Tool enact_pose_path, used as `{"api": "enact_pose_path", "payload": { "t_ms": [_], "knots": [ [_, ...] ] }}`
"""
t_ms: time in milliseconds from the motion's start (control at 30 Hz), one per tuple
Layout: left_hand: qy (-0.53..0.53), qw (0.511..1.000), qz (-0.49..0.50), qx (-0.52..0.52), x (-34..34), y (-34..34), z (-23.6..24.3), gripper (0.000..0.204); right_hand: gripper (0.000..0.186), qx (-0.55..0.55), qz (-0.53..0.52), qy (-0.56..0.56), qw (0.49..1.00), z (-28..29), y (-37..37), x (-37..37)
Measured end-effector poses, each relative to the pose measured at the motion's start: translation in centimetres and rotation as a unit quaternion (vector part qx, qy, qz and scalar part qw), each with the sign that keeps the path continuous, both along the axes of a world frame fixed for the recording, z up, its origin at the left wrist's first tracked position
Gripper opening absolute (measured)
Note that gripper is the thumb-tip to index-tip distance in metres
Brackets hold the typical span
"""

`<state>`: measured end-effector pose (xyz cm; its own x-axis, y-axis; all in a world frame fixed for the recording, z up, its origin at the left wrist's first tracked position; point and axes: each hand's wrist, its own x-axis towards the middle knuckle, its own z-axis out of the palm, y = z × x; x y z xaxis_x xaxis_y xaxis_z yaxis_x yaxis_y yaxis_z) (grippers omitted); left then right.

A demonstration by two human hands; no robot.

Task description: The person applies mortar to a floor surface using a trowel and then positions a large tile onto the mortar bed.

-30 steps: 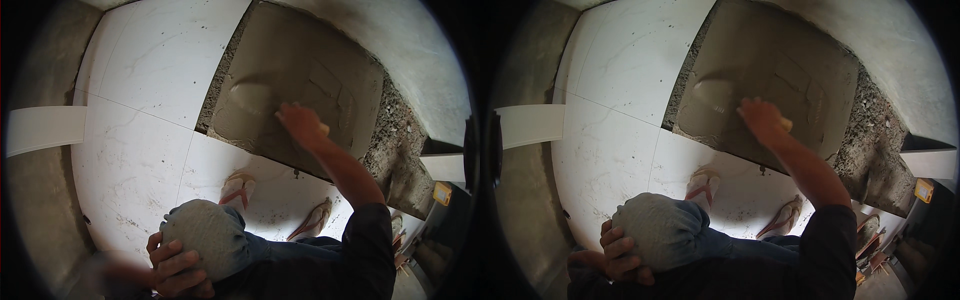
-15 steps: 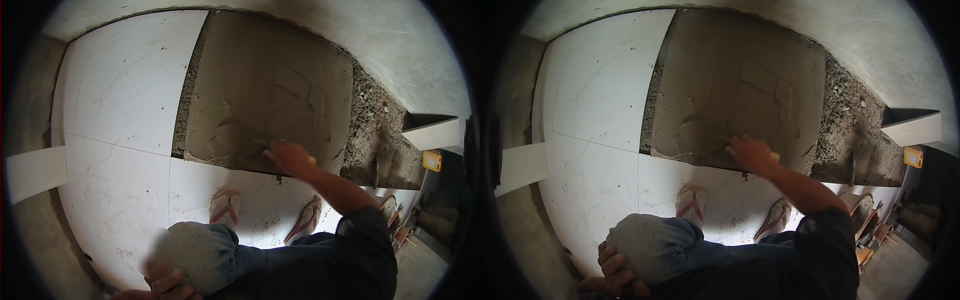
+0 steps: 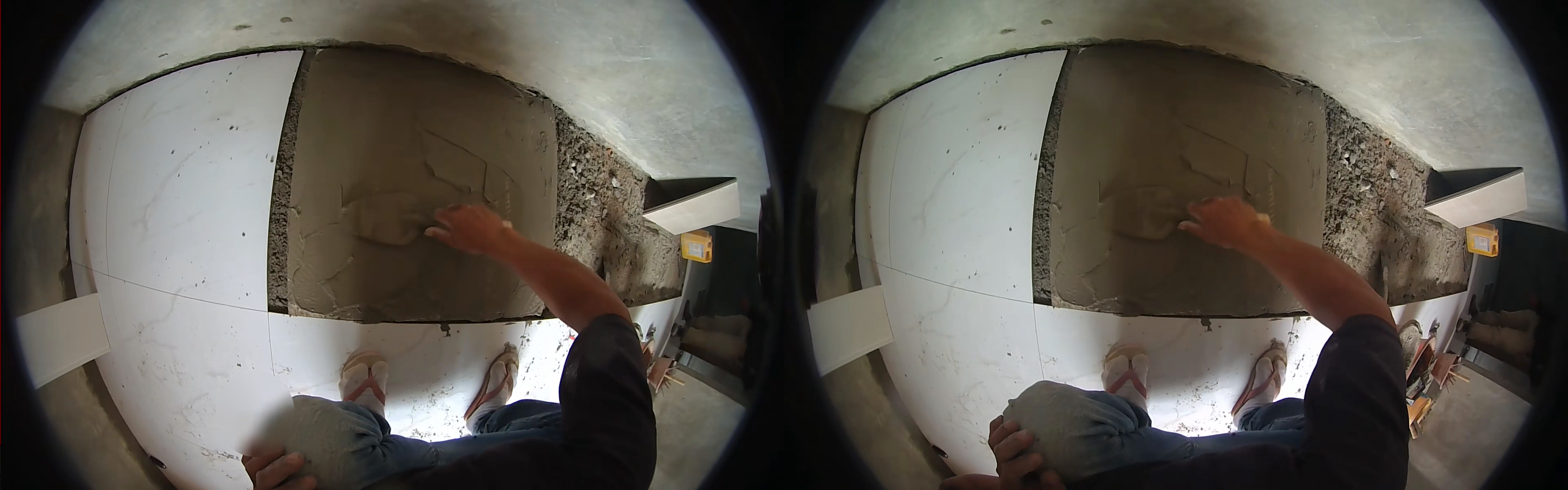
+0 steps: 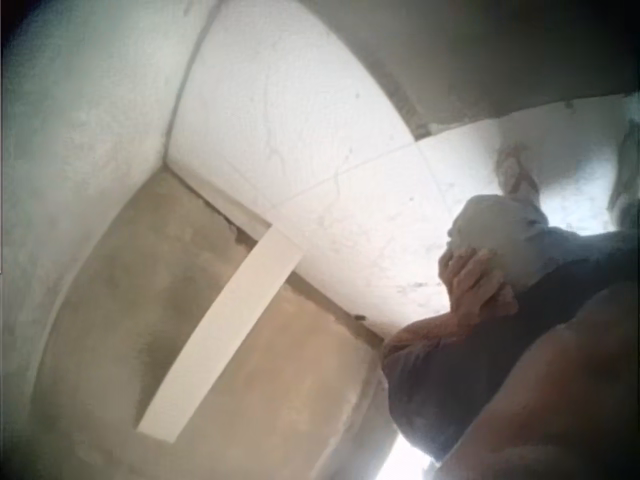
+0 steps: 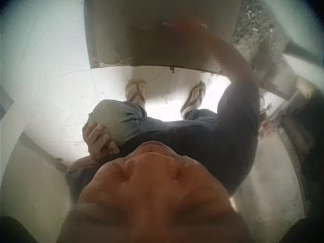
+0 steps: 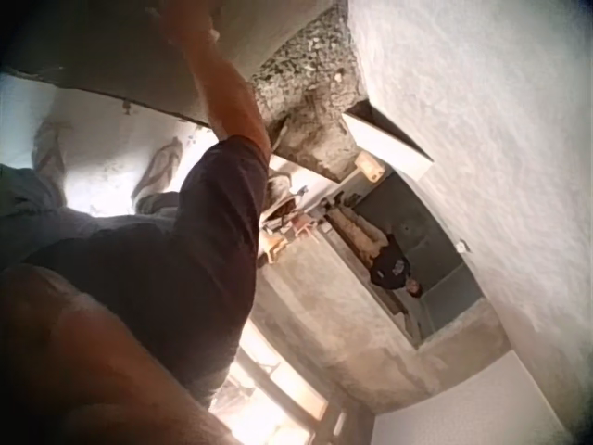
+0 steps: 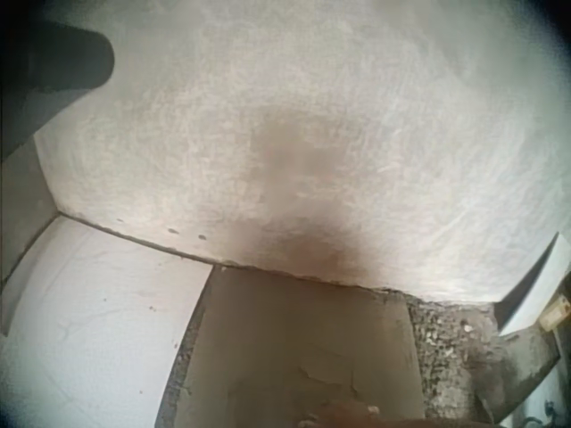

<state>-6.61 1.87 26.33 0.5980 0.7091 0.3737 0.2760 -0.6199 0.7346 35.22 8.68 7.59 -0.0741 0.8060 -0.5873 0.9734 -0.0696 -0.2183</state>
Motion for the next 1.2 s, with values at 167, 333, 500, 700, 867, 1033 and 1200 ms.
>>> {"api": "enact_pose_path", "payload": {
  "t_ms": [167,333,500,700,867,1033,1200],
  "knots": [
    [0.041,0.998,-0.003,-0.039,0.5,1.3,-0.2,0.024,0.046,0.064,-0.055,0.048,0.995,-0.3,-0.5,-7.4],
    [0.040,0.997,-0.022,-0.065,0.6,2.8,-0.8,0.022,0.046,0.045,-0.190,-0.009,0.981,-1.1,0.1,-2.7],
    [0.035,0.995,-0.060,-0.075,1.3,3.5,-1.2,0.022,0.048,0.061,-0.277,-0.054,0.958,-0.2,-1.0,0.0],
    [0.036,0.992,-0.105,-0.065,1.8,4.0,-0.9,0.022,0.050,-0.039,-0.155,-0.018,0.987,-1.1,-3.4,0.1],
    [0.098,0.991,-0.092,-0.025,3.0,2.6,0.9,0.023,0.049,0.058,-0.265,-0.072,0.960,-3.2,4.4,13.8],
    [0.188,0.981,-0.045,0.015,2.7,-0.2,3.4,0.023,0.048,-0.081,-0.279,0.006,0.957,-2.7,12.7,18.1],
    [0.253,0.967,-0.004,0.032,5.0,-3.7,5.2,0.024,0.064,0.080,-0.049,0.102,0.990,-2.1,5.7,15.4]
  ]
}}
